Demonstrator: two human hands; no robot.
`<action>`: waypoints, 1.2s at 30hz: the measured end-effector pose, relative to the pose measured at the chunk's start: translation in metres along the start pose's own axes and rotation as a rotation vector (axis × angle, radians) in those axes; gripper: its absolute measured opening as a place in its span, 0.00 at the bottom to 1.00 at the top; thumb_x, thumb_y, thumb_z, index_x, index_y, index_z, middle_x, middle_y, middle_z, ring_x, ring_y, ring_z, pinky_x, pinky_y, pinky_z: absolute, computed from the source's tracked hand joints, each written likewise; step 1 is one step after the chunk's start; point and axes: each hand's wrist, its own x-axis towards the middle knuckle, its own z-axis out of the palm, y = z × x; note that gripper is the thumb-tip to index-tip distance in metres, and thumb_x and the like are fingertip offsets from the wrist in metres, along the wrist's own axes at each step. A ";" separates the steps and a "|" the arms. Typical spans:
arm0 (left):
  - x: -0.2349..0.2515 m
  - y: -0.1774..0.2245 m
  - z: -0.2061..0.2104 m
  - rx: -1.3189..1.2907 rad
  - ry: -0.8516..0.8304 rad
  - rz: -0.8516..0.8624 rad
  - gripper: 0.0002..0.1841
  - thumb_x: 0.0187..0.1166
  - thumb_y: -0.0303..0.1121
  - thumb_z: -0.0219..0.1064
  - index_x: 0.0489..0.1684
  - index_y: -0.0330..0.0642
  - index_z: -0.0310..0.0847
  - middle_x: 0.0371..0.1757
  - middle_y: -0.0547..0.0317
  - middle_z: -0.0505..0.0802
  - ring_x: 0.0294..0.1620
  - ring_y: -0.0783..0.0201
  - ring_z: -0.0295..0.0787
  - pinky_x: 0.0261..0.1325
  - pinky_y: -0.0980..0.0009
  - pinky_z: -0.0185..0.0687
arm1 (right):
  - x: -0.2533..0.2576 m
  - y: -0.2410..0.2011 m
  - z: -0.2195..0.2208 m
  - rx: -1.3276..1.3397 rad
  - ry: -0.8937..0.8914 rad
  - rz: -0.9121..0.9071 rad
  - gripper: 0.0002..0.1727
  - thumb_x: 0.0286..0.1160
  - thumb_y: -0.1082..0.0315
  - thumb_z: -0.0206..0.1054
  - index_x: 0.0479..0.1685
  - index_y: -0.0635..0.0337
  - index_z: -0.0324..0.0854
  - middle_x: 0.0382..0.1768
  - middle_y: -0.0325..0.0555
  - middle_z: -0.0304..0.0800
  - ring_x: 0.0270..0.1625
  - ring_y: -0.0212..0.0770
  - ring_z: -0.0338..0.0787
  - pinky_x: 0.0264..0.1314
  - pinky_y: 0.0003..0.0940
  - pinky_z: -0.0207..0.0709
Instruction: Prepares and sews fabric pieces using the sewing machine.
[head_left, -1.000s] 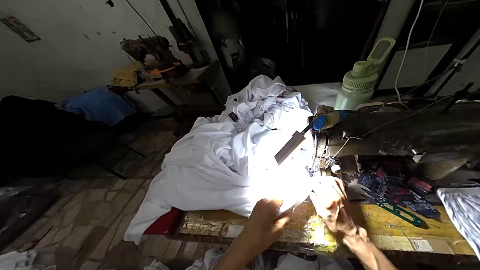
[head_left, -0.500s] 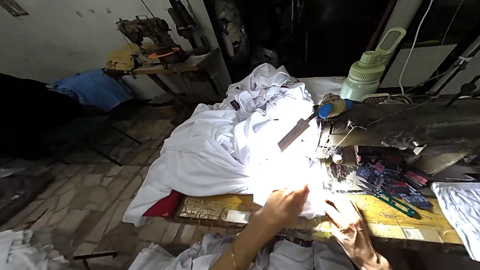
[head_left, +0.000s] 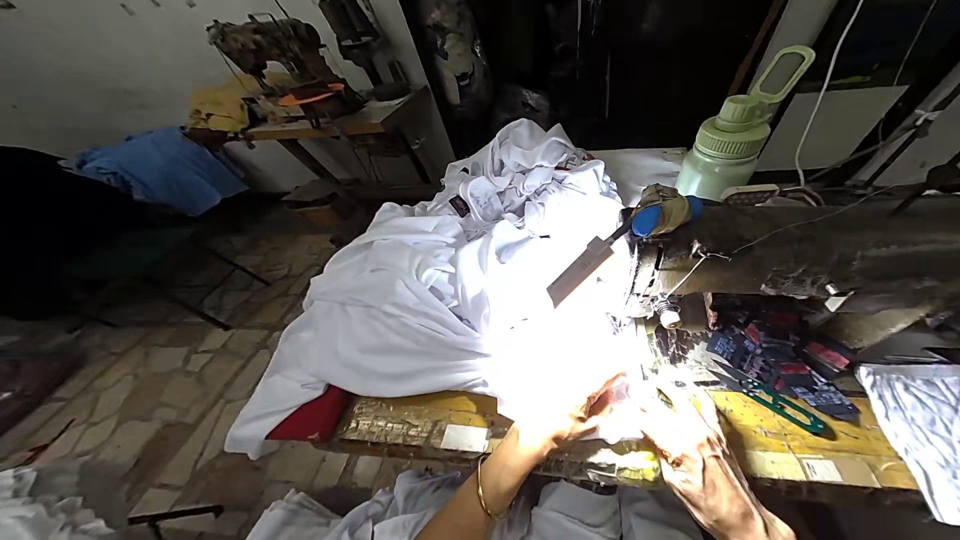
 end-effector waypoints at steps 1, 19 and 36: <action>0.007 -0.003 0.000 0.120 0.036 0.057 0.25 0.81 0.33 0.62 0.79 0.46 0.78 0.74 0.58 0.87 0.73 0.63 0.84 0.76 0.61 0.75 | 0.002 -0.001 -0.001 -0.025 -0.006 -0.019 0.19 0.68 0.68 0.60 0.51 0.46 0.96 0.63 0.45 0.93 0.72 0.62 0.85 0.74 0.75 0.64; 0.017 -0.006 -0.017 0.242 -0.073 0.034 0.20 0.80 0.32 0.61 0.71 0.45 0.86 0.71 0.54 0.89 0.66 0.55 0.89 0.66 0.55 0.82 | 0.018 0.001 -0.003 -0.075 -0.070 0.024 0.17 0.70 0.69 0.59 0.45 0.46 0.95 0.57 0.45 0.95 0.70 0.62 0.87 0.72 0.82 0.59; 0.040 -0.037 -0.023 0.203 0.042 0.196 0.12 0.80 0.30 0.63 0.52 0.45 0.92 0.47 0.59 0.93 0.46 0.65 0.90 0.50 0.68 0.85 | 0.048 0.022 0.018 -0.005 0.049 0.193 0.18 0.76 0.62 0.56 0.48 0.48 0.95 0.54 0.39 0.95 0.68 0.52 0.86 0.78 0.70 0.59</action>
